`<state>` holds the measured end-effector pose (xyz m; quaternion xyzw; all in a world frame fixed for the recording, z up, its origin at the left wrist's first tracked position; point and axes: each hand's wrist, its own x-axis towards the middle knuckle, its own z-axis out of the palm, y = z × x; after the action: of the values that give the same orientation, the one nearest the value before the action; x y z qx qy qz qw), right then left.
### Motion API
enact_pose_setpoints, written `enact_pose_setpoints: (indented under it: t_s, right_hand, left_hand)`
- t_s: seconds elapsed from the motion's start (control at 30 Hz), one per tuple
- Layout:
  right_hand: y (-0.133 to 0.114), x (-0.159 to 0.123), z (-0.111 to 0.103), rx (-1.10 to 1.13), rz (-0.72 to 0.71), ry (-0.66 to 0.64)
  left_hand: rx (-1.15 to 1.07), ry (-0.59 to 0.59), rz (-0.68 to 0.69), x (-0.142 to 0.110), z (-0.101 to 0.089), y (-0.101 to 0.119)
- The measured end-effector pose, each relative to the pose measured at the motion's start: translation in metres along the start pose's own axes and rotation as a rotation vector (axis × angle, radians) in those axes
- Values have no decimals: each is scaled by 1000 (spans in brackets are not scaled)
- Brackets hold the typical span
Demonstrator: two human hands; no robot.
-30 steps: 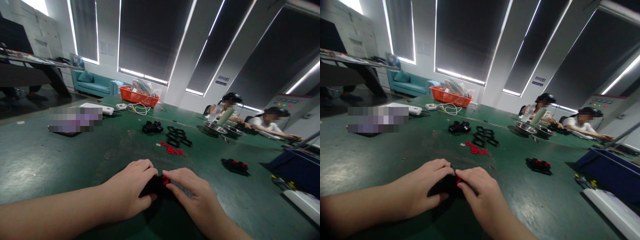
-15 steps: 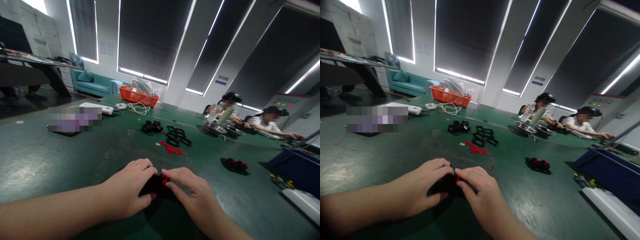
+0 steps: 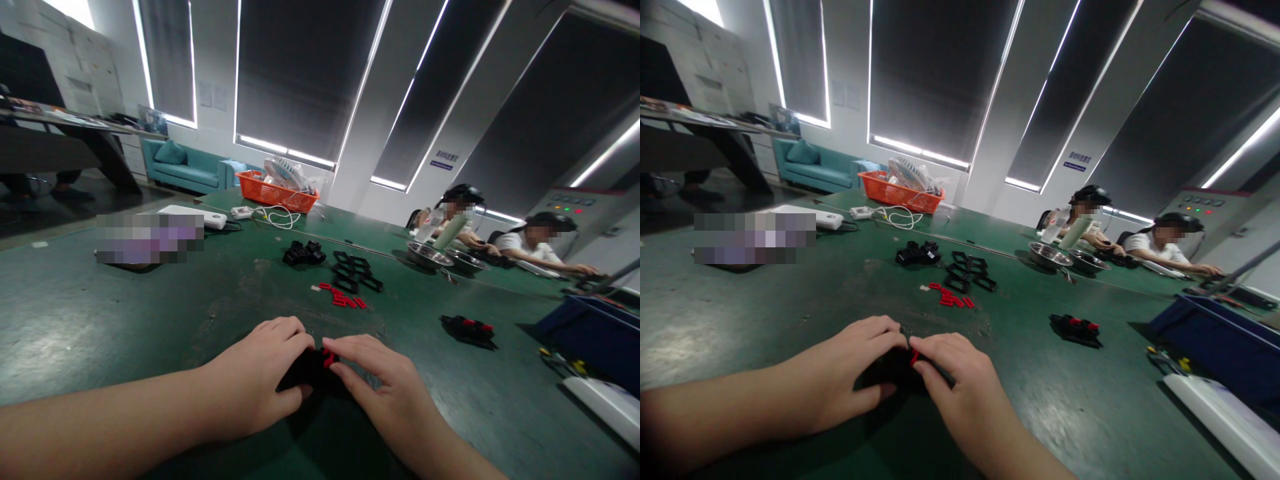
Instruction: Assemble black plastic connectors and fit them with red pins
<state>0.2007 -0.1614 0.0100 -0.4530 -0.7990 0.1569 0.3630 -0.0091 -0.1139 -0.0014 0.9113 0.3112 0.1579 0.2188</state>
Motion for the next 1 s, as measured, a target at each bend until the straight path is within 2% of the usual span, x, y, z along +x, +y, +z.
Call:
enact_pose_setpoints:
  t_s: [1.0]
  right_hand:
    - [-1,2,1,-20,17,-3]
  left_hand:
    - [3,-2,-25,1,-1,2]
